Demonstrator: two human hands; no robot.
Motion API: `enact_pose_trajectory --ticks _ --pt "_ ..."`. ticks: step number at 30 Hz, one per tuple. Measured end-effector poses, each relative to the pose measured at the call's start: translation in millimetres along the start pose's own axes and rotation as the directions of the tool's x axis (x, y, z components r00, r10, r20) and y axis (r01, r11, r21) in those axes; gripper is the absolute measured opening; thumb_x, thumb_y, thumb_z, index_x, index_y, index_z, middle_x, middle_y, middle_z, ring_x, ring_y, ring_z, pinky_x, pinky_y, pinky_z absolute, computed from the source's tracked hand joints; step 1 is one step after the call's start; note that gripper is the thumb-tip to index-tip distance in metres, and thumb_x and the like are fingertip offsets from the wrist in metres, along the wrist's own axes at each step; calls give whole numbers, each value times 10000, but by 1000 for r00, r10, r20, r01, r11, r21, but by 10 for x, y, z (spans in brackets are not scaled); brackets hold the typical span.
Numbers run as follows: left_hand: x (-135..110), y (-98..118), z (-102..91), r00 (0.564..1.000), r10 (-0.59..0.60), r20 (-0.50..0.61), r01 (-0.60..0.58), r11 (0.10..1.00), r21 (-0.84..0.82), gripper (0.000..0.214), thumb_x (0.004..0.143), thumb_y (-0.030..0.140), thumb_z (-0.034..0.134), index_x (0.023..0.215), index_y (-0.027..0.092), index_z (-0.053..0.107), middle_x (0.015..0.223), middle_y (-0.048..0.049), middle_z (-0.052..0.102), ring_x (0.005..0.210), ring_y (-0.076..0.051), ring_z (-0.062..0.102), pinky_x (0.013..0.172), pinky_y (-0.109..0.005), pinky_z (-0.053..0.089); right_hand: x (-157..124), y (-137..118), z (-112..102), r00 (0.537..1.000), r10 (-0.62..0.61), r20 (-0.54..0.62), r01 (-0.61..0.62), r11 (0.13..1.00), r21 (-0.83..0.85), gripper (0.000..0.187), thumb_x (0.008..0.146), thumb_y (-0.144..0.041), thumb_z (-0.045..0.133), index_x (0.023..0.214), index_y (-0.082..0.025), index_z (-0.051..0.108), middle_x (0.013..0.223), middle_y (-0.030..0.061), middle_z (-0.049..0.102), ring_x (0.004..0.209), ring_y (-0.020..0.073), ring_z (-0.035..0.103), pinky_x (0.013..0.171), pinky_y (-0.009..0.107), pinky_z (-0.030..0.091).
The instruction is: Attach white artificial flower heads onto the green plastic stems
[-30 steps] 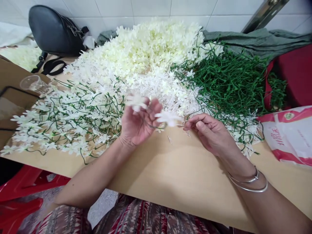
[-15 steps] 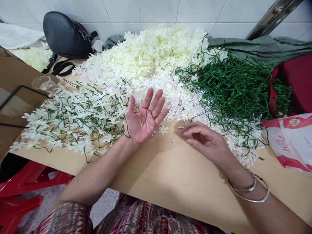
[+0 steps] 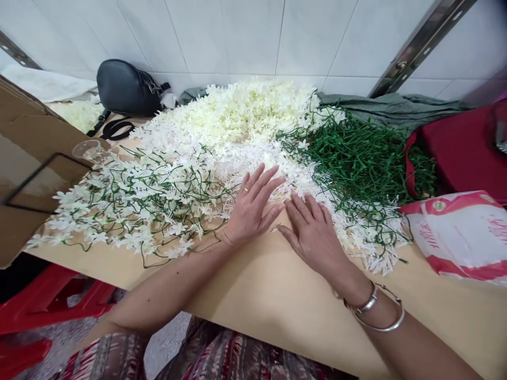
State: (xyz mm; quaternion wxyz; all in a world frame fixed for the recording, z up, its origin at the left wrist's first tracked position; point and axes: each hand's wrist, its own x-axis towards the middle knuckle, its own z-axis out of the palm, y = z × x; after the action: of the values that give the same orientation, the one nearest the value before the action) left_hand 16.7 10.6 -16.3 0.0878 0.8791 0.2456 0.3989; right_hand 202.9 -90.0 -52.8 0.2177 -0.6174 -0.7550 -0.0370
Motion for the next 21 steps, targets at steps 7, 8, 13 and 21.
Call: enact_pose_trajectory --ticks 7,8,13,21 --pt "32 -38 128 932 -315 181 217 883 416 694 1049 557 563 1652 250 412 1794 -148 239 1677 -446 138 1305 -734 179 94 -17 25 994 45 -96 -41 998 49 461 1059 -402 549 1425 -133 625 1535 215 614 1440 440 499 1136 636 426" --pt "42 -11 124 925 -324 200 211 874 439 689 1049 551 567 1651 251 418 1793 -146 244 1673 -450 153 1300 -740 182 108 -25 28 993 44 -112 -37 997 64 421 1049 -384 565 1385 -144 646 1489 210 641 1405 430 520 1124 621 443" --pt "45 26 96 933 -265 243 133 882 452 555 1086 445 538 1602 245 490 1633 -127 540 1576 -348 422 1323 -614 259 164 -3 14 981 15 -193 16 987 160 292 1023 -284 573 1264 -154 672 1333 198 656 1245 352 579 1089 538 499" --pt "-22 -96 122 996 -59 65 33 936 351 246 1112 249 500 1149 236 743 1158 -42 810 1219 -201 703 1217 -451 394 143 35 41 954 187 -233 -177 982 65 483 1021 -384 579 1426 -121 611 1543 260 507 1421 445 395 1122 646 433"
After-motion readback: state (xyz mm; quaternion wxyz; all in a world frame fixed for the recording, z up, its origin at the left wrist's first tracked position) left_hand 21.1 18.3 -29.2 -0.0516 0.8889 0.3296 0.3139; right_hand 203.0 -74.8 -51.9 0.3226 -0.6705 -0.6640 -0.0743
